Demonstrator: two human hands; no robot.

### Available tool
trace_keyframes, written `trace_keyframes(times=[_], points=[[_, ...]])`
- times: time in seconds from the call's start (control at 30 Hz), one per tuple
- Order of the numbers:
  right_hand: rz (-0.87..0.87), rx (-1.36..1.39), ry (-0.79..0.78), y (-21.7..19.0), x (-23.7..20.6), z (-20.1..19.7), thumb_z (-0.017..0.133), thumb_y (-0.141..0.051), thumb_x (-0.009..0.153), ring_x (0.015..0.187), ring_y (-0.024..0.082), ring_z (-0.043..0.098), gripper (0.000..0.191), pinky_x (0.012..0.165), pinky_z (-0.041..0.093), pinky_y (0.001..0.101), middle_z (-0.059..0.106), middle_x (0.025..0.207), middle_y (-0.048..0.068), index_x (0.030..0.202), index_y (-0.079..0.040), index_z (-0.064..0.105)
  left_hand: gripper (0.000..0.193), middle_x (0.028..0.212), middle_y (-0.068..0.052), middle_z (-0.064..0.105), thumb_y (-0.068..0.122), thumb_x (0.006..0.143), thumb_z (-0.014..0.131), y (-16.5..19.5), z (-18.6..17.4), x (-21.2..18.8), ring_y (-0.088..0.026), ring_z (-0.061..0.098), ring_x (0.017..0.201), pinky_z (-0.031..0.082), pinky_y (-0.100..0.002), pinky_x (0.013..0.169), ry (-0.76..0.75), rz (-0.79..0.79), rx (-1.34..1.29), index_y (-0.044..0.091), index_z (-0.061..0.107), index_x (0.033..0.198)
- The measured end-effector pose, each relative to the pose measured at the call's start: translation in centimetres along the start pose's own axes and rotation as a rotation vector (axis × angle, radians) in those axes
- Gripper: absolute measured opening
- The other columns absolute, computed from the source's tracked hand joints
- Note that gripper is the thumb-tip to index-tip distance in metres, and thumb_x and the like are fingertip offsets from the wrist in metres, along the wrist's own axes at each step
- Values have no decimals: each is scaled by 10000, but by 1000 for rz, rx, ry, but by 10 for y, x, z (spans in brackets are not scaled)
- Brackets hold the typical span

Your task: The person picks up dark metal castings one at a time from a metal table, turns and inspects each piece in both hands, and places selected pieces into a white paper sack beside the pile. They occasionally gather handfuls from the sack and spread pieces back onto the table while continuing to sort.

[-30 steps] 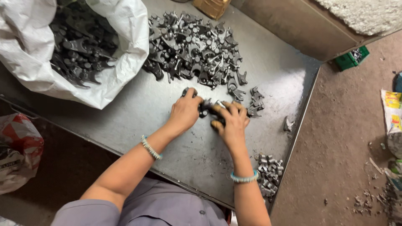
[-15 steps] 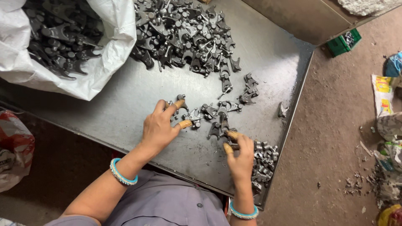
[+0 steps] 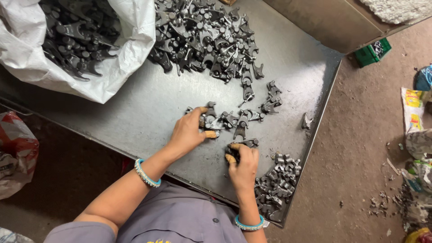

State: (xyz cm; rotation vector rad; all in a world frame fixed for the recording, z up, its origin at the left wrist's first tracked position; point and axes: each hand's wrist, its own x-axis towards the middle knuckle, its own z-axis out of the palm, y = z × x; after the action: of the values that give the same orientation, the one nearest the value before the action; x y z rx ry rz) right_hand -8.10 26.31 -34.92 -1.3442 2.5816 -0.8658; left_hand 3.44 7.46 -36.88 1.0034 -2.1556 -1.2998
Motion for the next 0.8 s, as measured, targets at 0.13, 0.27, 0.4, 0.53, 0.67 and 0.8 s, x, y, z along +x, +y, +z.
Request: trace_keyframes(times=[0.13,0.27,0.4,0.53,0.67,0.8], points=[[222,379,-4,15,-1,18,835,-27,769,938,198,644,345,854,541,319,719,1000,61,1056,-45,643,508,945,-124,751,339,780,852,-2,-14,7,-302,727,854,563,-423,767,-11,-81,-138,98,674,1190],[316,1000,30,11,4,20,788,46,843,1004,146,650,354,889,533,287,697,1097,61,1142,-2,604,288,830,-74,761,370,944,748,1,-22,-1,-206,692,678,541,-357,610,111,-20,-203,106,742,1060],[290,1028,-50,-4,23,6,744,18,875,1056,175,661,310,932,535,305,709,1157,81,1168,2,646,399,777,-60,734,462,987,514,2,-12,-10,-153,631,474,448,-285,377,-467,-505,-736,149,730,1107],[34,237,20,4,58,-19,791,10,765,1066,287,637,402,943,511,359,697,1146,142,1148,2,670,498,762,-73,706,512,1049,455,0,-3,0,-125,595,457,391,-240,329,-603,-705,-1080,90,719,1057],[-10,-96,67,26,66,-33,836,-37,768,1032,362,630,404,921,495,387,675,1112,185,1130,-20,658,488,756,-94,709,490,1046,490,1,-17,16,-130,602,456,401,-227,321,-553,-742,-1170,62,723,1031],[240,361,30,37,56,-38,812,-59,850,955,217,677,298,863,539,320,722,1046,93,1121,-23,692,369,867,-122,738,398,1025,566,12,-41,27,-187,730,640,561,-292,451,-418,-703,-1208,50,681,1064]])
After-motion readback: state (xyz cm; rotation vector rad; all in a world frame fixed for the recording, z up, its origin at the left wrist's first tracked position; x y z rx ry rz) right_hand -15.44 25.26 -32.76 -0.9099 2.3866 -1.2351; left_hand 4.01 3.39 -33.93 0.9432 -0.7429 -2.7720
